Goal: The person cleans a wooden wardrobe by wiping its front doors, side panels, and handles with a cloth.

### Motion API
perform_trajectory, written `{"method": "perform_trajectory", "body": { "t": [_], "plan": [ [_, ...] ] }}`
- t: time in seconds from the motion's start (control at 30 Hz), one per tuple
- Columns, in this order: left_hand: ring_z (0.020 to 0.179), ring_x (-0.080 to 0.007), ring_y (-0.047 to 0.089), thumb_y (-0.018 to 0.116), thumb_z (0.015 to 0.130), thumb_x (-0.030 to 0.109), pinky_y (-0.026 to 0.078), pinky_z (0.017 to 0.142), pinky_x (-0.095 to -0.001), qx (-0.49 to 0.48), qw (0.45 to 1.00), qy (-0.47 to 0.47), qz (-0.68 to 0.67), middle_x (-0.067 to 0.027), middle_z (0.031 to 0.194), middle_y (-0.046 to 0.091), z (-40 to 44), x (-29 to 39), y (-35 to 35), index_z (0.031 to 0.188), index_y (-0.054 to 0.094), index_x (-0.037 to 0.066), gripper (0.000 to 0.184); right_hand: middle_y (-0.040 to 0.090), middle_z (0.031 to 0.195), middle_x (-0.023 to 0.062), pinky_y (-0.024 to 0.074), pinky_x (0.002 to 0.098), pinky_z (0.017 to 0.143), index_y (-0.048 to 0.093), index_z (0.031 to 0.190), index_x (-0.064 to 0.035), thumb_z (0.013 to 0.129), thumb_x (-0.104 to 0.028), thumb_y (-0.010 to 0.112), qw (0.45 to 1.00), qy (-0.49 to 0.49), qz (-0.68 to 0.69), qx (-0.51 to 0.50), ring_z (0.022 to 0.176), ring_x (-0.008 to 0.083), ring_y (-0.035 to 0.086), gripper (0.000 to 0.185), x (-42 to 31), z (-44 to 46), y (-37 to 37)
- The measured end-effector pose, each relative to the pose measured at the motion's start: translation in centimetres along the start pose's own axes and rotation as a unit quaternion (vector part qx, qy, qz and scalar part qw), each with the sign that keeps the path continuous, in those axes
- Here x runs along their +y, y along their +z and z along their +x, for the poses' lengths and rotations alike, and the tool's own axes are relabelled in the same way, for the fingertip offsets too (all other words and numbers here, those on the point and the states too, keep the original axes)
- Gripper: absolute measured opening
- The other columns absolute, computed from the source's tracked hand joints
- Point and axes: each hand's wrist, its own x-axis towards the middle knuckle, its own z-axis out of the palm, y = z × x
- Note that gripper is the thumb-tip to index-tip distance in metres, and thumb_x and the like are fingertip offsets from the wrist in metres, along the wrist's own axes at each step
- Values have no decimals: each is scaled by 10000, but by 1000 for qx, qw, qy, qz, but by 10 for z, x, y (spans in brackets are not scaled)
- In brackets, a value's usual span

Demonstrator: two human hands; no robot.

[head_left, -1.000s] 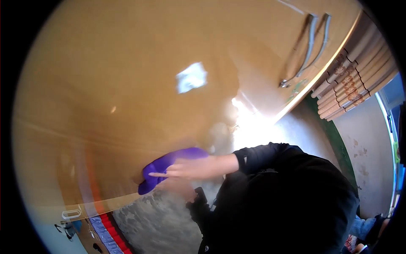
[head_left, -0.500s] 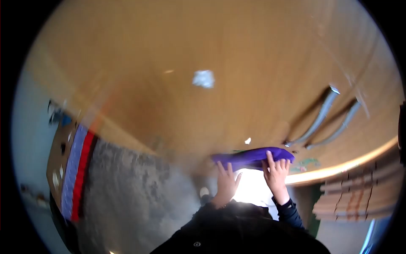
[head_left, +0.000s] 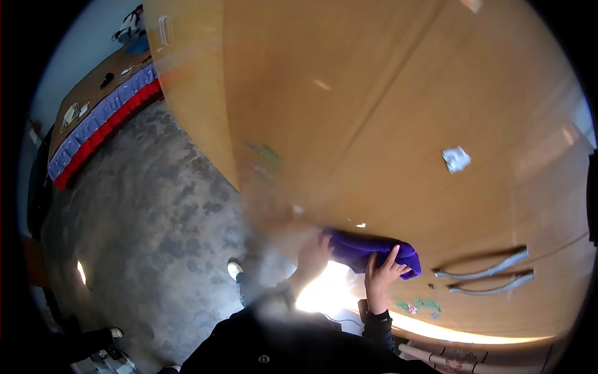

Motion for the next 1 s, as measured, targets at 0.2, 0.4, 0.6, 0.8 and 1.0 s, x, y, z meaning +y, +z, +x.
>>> {"method": "perform_trajectory", "body": {
  "t": [0.2, 0.4, 0.6, 0.8, 1.0],
  "plan": [
    [699, -282, 618, 586, 829, 286, 484, 608, -383, 54, 997, -39, -47, -110, 764, 618, 28, -70, -22, 1108, 464, 86, 364, 526, 823, 181, 188, 579, 942, 418, 1289, -17, 702, -251, 669, 996, -52, -48, 49, 838, 378, 482, 681, -55, 47, 40],
    [706, -290, 625, 615, 820, 309, 488, 615, -372, -12, 982, -6, -189, -119, 802, 629, 61, -152, -49, 1130, 435, 68, 432, 398, 574, 73, 294, 455, 824, 568, 1169, -94, 664, -247, 665, 988, -113, -99, 41, 635, 282, 449, 537, -141, 96, 79],
    [612, -281, 615, 583, 853, 238, 473, 567, -357, -12, 955, -14, -296, -134, 719, 611, 96, -204, -88, 1013, 483, 53, 264, 504, 691, 43, 388, 385, 682, 631, 1104, -158, 660, -176, 656, 984, -168, -21, 60, 637, 253, 493, 445, -216, 140, 121],
    [562, -256, 606, 517, 885, 144, 448, 516, -351, -3, 966, -141, -218, -118, 623, 591, 119, -257, -143, 931, 476, 45, 117, 430, 623, 30, 357, 328, 623, 633, 1114, -177, 669, -162, 655, 986, -155, -33, 49, 608, 215, 466, 446, -267, 158, 165],
    [656, -371, 592, 478, 874, 234, 452, 600, -457, 24, 951, -203, -233, -157, 713, 611, 133, -321, -210, 1028, 459, 88, 213, 424, 614, 46, 345, 341, 569, 633, 1098, -134, 680, -127, 651, 980, -190, 21, 61, 595, 228, 442, 418, -331, 185, 210]
  ]
}}
